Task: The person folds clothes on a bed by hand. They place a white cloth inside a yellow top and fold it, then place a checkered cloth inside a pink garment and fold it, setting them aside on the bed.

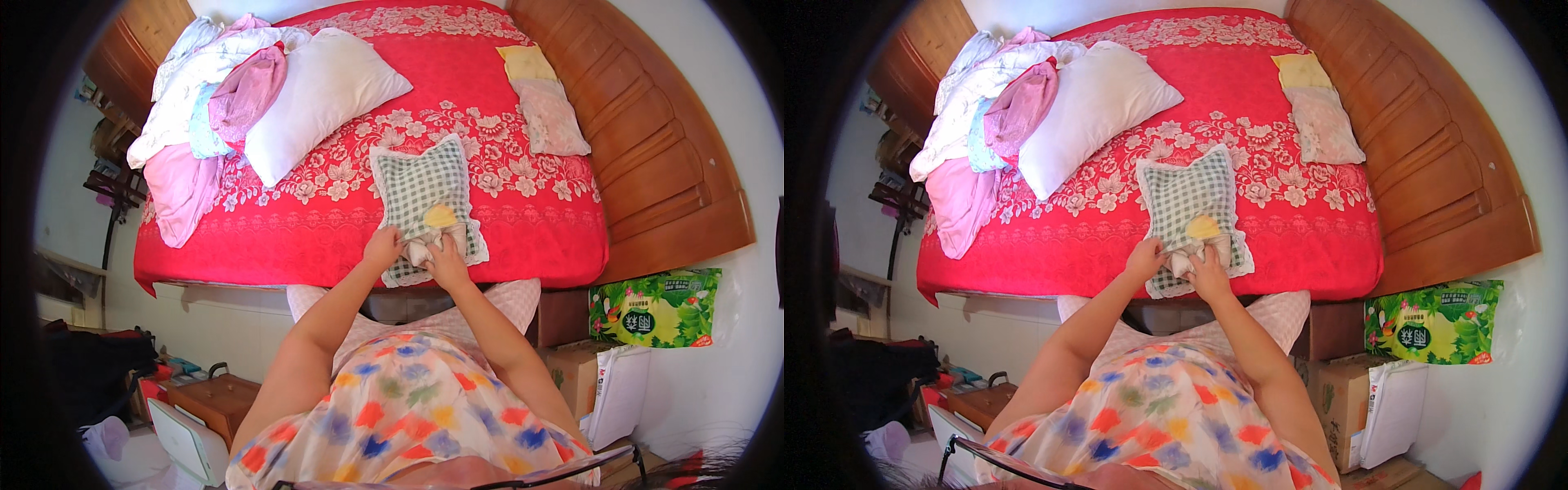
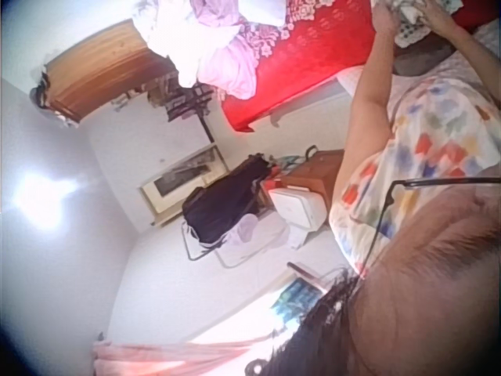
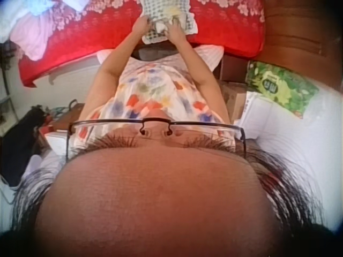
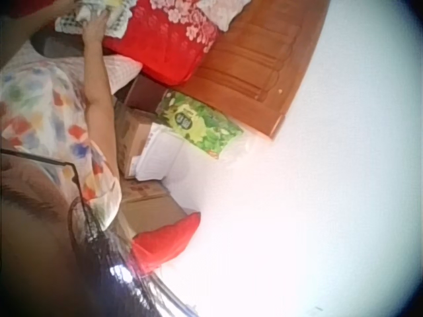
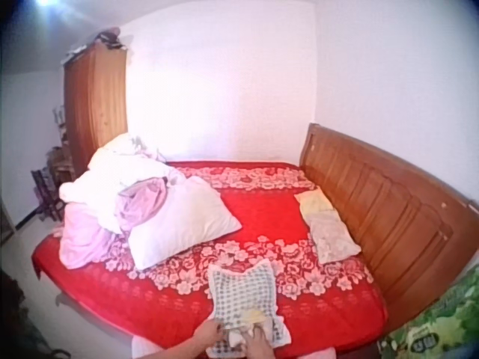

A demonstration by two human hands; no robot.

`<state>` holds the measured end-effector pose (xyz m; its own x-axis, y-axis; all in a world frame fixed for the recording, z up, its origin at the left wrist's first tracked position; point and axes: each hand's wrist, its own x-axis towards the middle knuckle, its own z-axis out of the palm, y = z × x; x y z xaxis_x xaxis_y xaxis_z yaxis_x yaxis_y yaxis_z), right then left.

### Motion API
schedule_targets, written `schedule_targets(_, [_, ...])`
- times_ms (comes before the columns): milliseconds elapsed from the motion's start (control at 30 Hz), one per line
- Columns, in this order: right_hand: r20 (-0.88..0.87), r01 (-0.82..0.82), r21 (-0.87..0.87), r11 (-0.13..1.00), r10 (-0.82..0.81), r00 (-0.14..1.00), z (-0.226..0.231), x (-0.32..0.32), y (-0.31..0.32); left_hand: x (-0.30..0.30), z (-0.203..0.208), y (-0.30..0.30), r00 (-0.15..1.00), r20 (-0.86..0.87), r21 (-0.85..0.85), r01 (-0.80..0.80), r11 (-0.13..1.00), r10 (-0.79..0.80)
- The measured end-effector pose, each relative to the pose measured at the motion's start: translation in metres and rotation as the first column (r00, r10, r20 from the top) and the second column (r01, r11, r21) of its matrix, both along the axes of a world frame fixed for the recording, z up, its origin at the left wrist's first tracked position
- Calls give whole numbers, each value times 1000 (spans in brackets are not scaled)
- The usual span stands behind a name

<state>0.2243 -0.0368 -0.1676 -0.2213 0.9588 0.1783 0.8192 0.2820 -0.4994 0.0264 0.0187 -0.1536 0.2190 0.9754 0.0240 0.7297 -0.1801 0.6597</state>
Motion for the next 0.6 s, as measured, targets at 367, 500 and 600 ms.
schedule_targets(367, [-167,-44,-28,999,38,985,-2,14,4,31,-2,-48,979,-59,-11,196,981,-196])
schedule_targets(500, [-403,34,-178,983,-104,909,-2,47,7,26,1,-56,972,-154,-89,165,982,-177])
schedule_targets(600, [-247,247,-19,969,-244,938,-1,66,1,23,-2,-55,975,-159,-127,137,982,-157])
